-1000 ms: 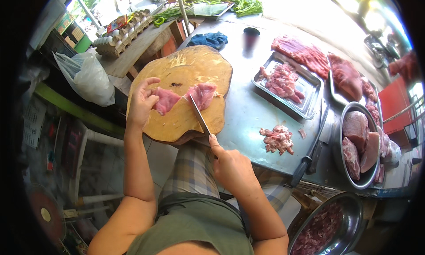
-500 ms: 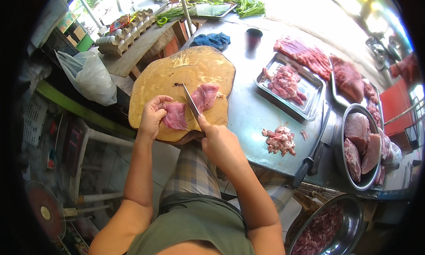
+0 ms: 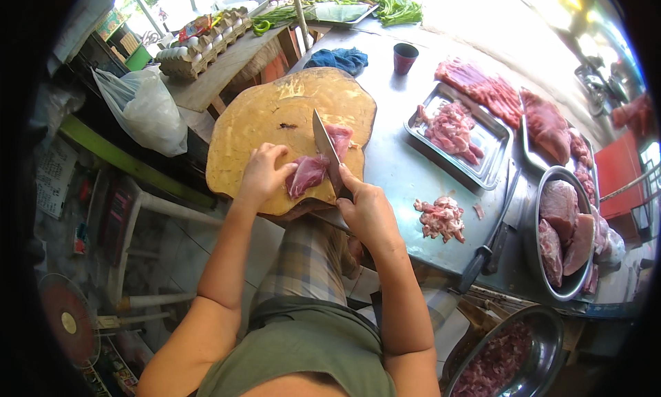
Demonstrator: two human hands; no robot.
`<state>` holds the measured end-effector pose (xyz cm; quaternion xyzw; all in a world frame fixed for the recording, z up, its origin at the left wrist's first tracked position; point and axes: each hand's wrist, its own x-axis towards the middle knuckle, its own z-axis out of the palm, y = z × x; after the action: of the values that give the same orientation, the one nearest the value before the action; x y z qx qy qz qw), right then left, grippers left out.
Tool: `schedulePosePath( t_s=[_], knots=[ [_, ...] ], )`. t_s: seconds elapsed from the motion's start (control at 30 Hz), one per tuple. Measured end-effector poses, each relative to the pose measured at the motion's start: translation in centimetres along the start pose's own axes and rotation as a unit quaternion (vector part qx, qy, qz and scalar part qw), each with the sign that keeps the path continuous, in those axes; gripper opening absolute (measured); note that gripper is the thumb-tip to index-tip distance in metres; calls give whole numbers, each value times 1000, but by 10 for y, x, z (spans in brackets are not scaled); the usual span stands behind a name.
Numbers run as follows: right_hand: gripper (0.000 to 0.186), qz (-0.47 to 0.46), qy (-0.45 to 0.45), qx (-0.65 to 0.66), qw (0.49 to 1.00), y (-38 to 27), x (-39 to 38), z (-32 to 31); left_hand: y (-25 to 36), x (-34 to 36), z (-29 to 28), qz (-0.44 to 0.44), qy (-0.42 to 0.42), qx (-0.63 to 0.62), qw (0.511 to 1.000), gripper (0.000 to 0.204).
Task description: The person uses a cleaver to slice raw meat on a wooden cutting board. They repeatedly cut the meat into smaller pieces and transfer them to metal trays and bowls on the counter.
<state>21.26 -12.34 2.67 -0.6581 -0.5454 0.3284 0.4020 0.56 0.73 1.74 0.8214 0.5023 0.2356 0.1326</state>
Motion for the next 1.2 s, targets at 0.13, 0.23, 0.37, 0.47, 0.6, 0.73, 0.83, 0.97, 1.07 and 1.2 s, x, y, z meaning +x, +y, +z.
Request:
schedulePosePath(
  t_s=[0.13,0.23,0.37,0.47,0.6,0.73,0.83,0.97,1.07,1.2],
  knots=[
    [62,38,-16,-30,999,1,7,-5,11,0,23,36,-32,-44,998,20],
    [63,42,-14,-52,998,-6,16,-4,17,9,24,-6,-69,-133,989,18],
    [64,-23,47,25,998,-15,8,6,12,12,17,-102,3,-344,933,12],
    [64,-4,45,148,988,-22,-22,10,-3,-4,8,-110,-14,-164,980,16],
    [65,91,-32,265,959,-28,-51,9,-21,-17,8,-29,115,68,991,44],
    [67,77,-73,246,963,-18,-53,22,-20,-20,29,-34,60,-19,997,71],
    [67,87,-115,227,963,2,-56,25,-15,-20,44,-67,7,107,992,75],
    [70,55,-121,231,964,21,-56,24,-26,-11,46,-70,-38,160,984,65],
    [75,68,-148,235,958,24,-63,10,-37,-9,55,-83,-83,270,956,73],
    [79,-12,-108,269,957,33,-63,-1,-55,-6,71,-75,-92,223,967,79]
  ],
)
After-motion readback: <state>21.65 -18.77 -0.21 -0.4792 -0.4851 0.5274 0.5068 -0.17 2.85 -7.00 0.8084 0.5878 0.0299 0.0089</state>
